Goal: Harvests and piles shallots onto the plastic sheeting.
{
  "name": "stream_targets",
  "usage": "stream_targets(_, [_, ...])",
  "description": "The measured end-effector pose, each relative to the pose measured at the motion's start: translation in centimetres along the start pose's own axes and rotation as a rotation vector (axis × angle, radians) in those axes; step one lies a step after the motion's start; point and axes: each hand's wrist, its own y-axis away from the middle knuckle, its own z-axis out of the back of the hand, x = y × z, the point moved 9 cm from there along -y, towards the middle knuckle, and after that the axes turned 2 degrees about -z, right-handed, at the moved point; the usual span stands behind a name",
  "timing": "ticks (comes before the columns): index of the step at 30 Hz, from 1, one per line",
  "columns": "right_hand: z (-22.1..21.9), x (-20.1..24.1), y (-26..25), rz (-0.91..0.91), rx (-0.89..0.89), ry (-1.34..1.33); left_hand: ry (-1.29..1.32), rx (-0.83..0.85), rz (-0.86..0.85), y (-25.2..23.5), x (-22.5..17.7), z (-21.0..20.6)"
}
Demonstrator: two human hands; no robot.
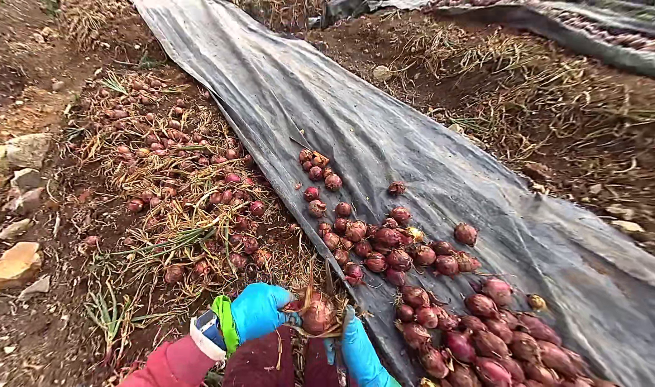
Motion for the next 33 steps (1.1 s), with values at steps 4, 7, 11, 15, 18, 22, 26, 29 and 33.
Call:
stream_targets(4, [0.5,-0.3,-2.0,-0.219,0.077,0.15,-0.064,0.122,0.044,-2.8,2.1,0.5])
stream_targets(7, [0.6,-1.2,-5.4,-0.195,0.104,-0.096,0.173,0.014,0.124,-6.3,6.0,0.9])
stream_targets(11, [1.1,-3.1,-8.7,-0.243,-0.042,-0.334,0.594,-0.174,0.217,-9.6,9.0,0.8])
stream_targets(15, [1.0,-4.8,-9.3,-0.408,0.126,-0.046,0.452,-0.132,0.237,-10.3,6.8,1.0])
stream_targets(18, [0.5,-2.0,-9.2,-0.334,0.313,0.279,-0.038,0.339,0.129,-10.1,0.5,-1.1])
stream_targets(22, [4.7,1.0,-8.4,-0.191,0.013,0.103,-0.148,0.229,0.253,-10.5,1.2,2.9])
stream_targets(26, [9.3,1.7,-6.9,-0.115,-0.197,0.045,-0.032,-0.289,0.586,-0.6,15.5,7.5])
stream_targets(29, [8.0,-2.4,-5.0,-0.317,-0.073,0.244,-0.364,-0.109,0.547,10.5,17.4,3.9])
stream_targets(33, [3.1,-7.8,-2.5,-0.508,0.043,0.232,-0.095,0.047,0.55,14.2,22.2,-3.0])
